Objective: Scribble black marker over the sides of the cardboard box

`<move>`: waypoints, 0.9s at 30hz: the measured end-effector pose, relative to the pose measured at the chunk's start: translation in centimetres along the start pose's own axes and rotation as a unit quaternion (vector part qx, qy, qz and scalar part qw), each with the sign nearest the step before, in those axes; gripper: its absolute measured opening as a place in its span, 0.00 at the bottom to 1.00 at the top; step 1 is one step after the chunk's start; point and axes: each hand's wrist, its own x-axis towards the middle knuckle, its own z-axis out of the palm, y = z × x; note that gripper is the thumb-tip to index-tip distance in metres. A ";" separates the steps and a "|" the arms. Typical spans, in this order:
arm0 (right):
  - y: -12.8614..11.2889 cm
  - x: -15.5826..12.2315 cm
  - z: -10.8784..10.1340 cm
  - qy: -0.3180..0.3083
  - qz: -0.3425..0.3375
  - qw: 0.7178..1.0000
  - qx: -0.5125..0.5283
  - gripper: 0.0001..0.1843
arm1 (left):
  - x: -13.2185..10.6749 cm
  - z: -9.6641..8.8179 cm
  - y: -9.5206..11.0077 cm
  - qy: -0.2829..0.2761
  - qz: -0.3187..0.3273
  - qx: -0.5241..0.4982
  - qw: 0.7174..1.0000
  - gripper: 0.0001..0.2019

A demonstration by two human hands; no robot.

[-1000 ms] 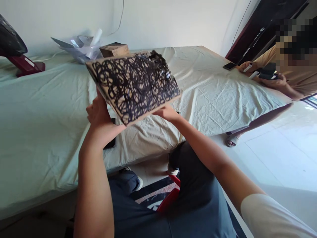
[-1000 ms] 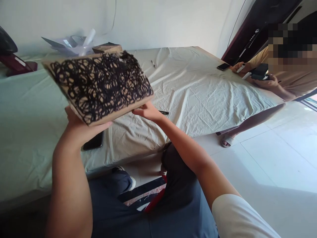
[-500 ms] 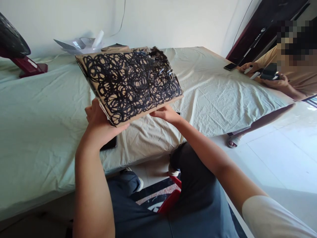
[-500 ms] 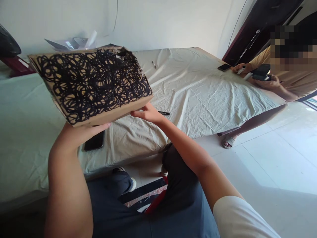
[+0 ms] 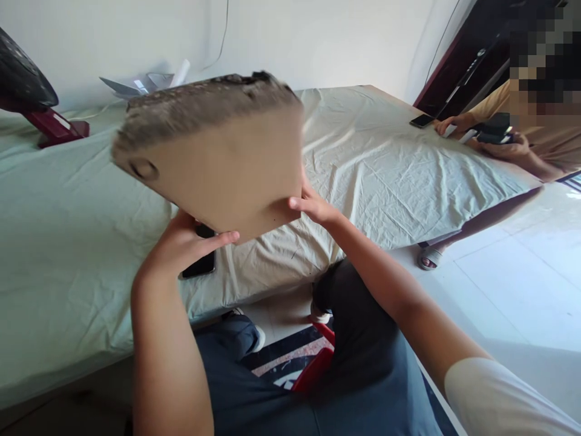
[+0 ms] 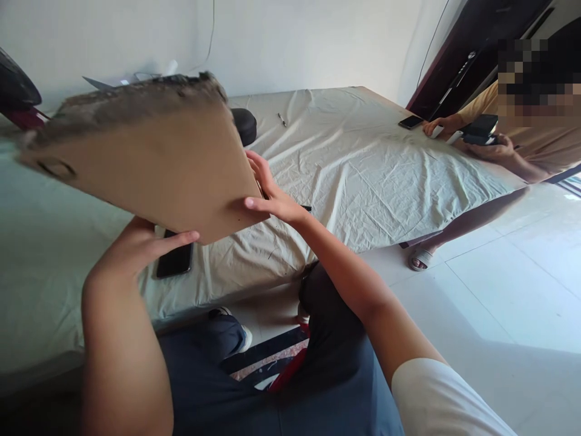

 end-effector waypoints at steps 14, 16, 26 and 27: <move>0.8 -0.2 0.8 -0.011 0.006 1.000 0.001 0.59 | 1.2 0.4 -1.6 0.025 -0.177 -0.290 0.940 0.45; 1.1 0.0 0.8 0.002 -0.043 0.998 -0.036 0.61 | 1.5 0.5 -1.4 0.097 -0.205 -0.285 0.931 0.30; 1.6 0.7 2.3 0.001 -0.016 0.996 -0.088 0.73 | 2.5 1.2 -3.9 0.155 -0.034 -0.198 0.967 0.85; 1.8 0.7 2.6 0.003 -0.013 0.996 -0.083 0.74 | 2.7 1.5 -3.9 0.150 -0.007 -0.198 0.969 0.88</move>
